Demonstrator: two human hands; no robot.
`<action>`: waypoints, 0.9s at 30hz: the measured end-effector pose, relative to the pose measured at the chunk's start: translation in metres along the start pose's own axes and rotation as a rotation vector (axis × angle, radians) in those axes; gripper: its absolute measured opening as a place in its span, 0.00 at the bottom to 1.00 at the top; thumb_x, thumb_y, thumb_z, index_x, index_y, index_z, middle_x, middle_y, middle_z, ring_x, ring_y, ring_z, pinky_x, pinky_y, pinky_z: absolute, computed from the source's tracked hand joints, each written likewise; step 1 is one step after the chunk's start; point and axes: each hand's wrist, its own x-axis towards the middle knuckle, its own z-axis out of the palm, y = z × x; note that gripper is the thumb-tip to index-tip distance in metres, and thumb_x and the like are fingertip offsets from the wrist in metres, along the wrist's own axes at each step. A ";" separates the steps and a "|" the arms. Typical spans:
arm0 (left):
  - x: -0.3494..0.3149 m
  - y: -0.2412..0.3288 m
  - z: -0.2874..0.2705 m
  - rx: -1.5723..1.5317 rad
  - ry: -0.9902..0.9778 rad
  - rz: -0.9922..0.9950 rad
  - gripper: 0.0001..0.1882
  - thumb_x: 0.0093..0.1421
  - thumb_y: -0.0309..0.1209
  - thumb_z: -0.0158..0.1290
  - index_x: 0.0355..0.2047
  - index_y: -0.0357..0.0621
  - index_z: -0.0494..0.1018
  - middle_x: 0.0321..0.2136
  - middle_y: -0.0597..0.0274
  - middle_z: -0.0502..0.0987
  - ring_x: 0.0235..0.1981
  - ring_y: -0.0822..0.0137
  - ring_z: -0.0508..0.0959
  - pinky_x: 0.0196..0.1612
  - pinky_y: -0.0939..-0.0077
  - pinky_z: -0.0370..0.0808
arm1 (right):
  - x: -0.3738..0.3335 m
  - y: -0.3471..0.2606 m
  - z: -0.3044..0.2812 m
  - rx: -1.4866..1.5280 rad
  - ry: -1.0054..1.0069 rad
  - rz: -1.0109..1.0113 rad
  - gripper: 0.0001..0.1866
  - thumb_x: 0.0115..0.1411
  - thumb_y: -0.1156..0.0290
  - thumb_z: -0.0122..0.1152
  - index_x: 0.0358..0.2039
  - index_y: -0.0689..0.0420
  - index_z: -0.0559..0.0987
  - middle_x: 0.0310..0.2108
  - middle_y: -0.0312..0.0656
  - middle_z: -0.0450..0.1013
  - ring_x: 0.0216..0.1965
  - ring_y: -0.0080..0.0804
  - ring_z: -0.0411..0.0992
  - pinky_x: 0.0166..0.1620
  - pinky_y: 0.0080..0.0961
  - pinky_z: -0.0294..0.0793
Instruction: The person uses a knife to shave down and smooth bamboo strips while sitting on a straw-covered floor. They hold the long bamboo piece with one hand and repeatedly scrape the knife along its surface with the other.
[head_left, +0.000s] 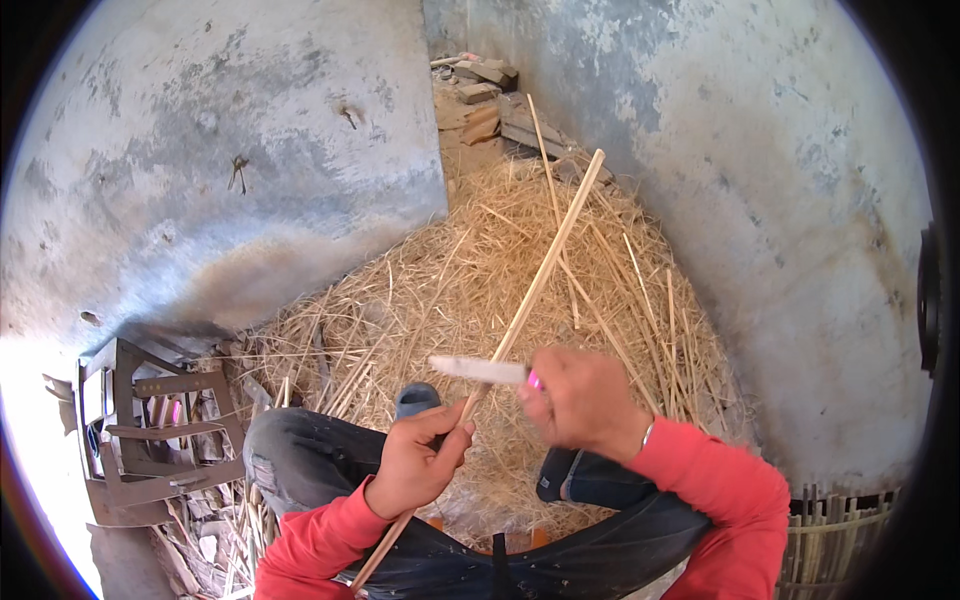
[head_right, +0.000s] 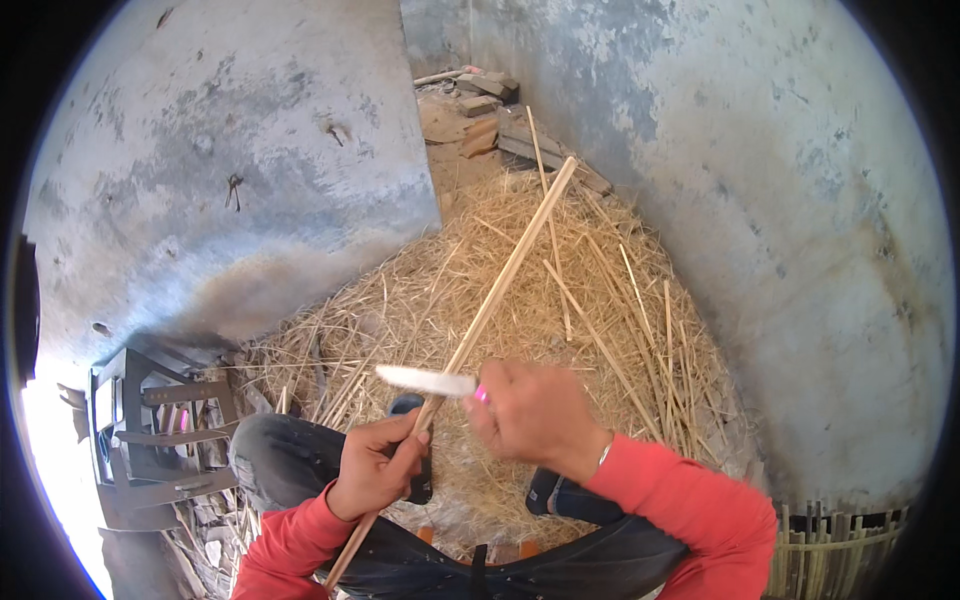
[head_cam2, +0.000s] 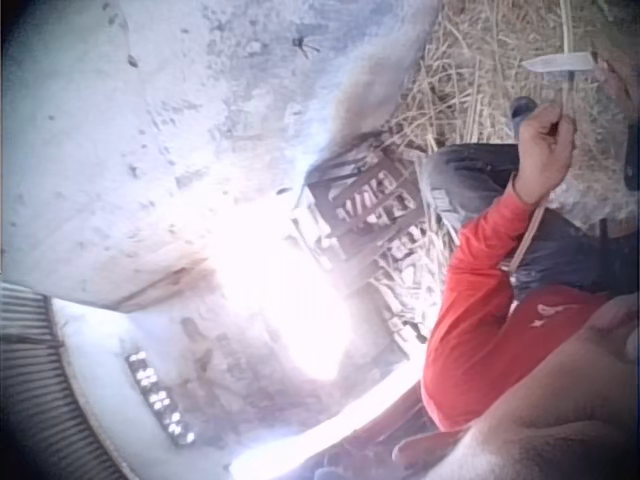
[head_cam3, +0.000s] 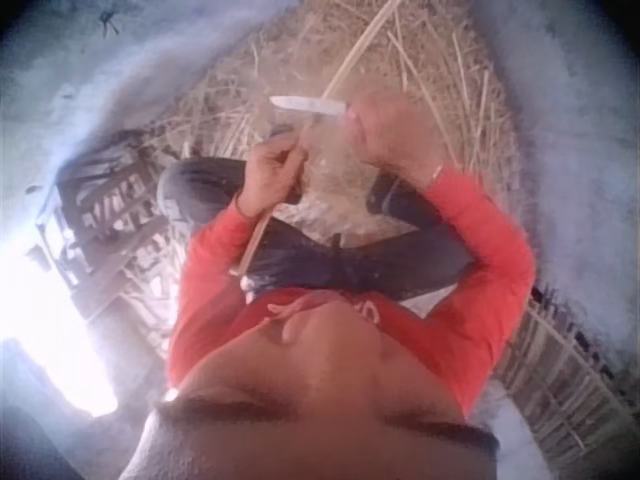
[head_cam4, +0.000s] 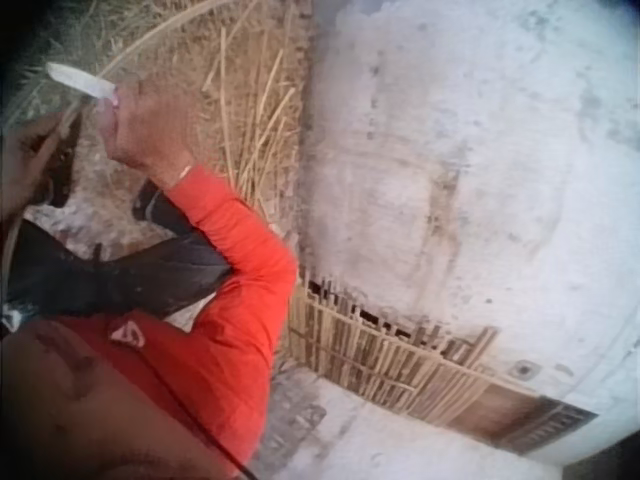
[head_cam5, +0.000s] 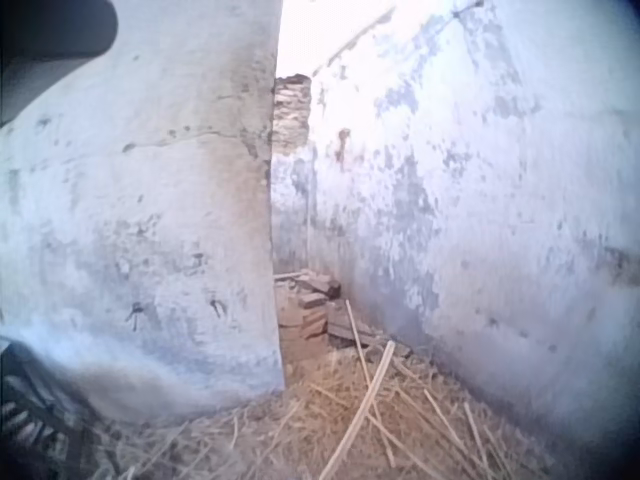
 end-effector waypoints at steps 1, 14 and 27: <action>0.001 -0.001 0.001 -0.004 -0.010 0.010 0.15 0.67 0.22 0.54 0.53 0.30 0.77 0.26 0.67 0.74 0.22 0.82 0.73 0.24 0.84 0.68 | -0.003 -0.006 0.000 0.034 -0.010 -0.016 0.20 0.69 0.54 0.54 0.29 0.58 0.72 0.15 0.46 0.72 0.13 0.46 0.72 0.17 0.40 0.71; -0.010 -0.002 -0.016 0.140 -0.134 0.087 0.14 0.67 0.21 0.54 0.52 0.29 0.77 0.24 0.65 0.73 0.21 0.80 0.72 0.23 0.82 0.68 | 0.018 0.085 -0.013 -0.105 0.047 0.409 0.24 0.74 0.54 0.44 0.31 0.62 0.76 0.16 0.53 0.71 0.19 0.51 0.74 0.25 0.48 0.72; -0.002 -0.016 -0.012 0.197 -0.133 0.295 0.14 0.68 0.20 0.52 0.52 0.29 0.77 0.27 0.64 0.76 0.19 0.80 0.74 0.20 0.83 0.74 | -0.006 0.050 -0.052 0.033 0.106 0.334 0.23 0.68 0.54 0.58 0.24 0.60 0.77 0.11 0.49 0.67 0.12 0.49 0.69 0.18 0.41 0.66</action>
